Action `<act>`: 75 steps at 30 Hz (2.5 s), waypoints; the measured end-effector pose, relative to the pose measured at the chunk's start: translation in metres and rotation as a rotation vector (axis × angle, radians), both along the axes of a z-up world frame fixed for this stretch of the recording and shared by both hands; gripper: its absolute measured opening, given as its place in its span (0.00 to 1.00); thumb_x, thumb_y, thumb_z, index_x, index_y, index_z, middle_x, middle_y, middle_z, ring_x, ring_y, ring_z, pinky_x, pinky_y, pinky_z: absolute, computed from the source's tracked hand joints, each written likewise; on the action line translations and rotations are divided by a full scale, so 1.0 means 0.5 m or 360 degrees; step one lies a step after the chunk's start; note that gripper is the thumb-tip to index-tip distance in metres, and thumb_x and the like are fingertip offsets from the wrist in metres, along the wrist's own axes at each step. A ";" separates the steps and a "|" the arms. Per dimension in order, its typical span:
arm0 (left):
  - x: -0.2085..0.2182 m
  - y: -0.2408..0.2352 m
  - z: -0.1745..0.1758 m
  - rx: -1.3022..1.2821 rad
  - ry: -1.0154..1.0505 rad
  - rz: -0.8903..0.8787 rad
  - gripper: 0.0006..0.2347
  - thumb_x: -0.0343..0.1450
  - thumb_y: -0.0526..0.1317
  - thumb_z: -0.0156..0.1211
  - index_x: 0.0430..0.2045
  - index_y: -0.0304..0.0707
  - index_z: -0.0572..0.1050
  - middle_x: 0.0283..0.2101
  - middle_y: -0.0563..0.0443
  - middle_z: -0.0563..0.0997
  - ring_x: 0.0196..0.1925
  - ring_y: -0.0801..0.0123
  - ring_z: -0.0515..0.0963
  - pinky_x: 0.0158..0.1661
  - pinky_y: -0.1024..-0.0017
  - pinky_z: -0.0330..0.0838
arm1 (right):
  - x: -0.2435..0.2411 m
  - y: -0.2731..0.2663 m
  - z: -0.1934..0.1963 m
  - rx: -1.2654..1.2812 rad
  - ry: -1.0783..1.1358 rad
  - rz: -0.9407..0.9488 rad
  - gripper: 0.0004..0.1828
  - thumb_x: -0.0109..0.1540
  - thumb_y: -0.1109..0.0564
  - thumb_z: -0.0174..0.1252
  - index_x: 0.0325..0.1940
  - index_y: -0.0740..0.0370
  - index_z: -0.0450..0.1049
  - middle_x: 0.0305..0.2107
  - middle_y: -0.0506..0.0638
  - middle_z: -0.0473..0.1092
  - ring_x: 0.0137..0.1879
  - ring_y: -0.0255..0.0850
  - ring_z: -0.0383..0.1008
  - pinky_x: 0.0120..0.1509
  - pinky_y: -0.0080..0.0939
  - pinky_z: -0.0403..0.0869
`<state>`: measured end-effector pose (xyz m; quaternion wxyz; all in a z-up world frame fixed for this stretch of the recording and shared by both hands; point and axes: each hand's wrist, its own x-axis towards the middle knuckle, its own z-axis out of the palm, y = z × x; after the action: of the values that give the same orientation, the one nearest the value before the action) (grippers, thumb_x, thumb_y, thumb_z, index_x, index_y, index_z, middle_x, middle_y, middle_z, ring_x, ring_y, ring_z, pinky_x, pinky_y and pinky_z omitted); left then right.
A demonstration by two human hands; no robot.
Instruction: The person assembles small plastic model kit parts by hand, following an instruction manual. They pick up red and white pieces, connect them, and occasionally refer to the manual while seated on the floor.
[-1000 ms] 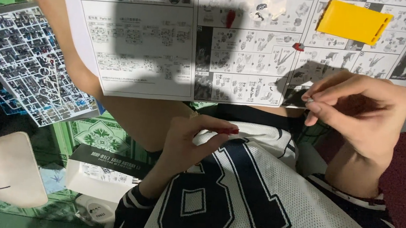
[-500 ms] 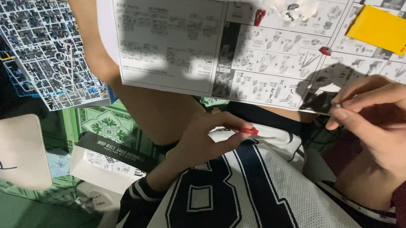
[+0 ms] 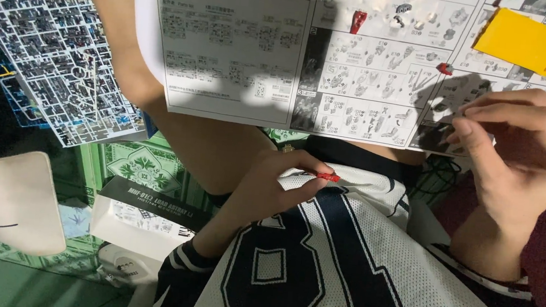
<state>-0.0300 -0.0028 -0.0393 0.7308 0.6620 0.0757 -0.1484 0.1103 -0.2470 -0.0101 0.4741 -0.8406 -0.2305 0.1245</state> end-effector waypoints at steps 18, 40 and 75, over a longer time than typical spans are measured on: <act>0.021 -0.006 0.023 -0.0020 -0.0018 0.0082 0.05 0.70 0.32 0.57 0.38 0.39 0.76 0.38 0.53 0.82 0.41 0.72 0.83 0.44 0.79 0.79 | 0.006 0.029 0.021 -0.0059 -0.0149 0.0004 0.05 0.68 0.79 0.60 0.39 0.84 0.70 0.38 0.74 0.70 0.44 0.57 0.72 0.54 0.49 0.71; 0.013 -0.022 0.019 -0.0110 -0.0250 0.0416 0.08 0.69 0.29 0.61 0.40 0.34 0.73 0.39 0.46 0.81 0.44 0.63 0.84 0.46 0.76 0.82 | 0.007 0.030 -0.020 -0.0284 -0.0622 0.0474 0.02 0.67 0.74 0.61 0.42 0.78 0.74 0.40 0.67 0.72 0.46 0.56 0.70 0.51 0.49 0.66; 0.007 -0.042 0.022 -0.0001 -0.0302 0.0424 0.09 0.71 0.36 0.61 0.45 0.43 0.76 0.39 0.47 0.81 0.43 0.55 0.82 0.42 0.60 0.78 | -0.068 0.114 -0.007 0.0434 0.0012 0.0500 0.07 0.57 0.69 0.56 0.39 0.70 0.75 0.27 0.59 0.74 0.27 0.49 0.75 0.30 0.44 0.74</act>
<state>-0.0263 -0.0238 -0.0283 0.7480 0.6569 0.0934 0.0128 0.0763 -0.1902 -0.0134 0.5592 -0.7218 -0.3717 0.1677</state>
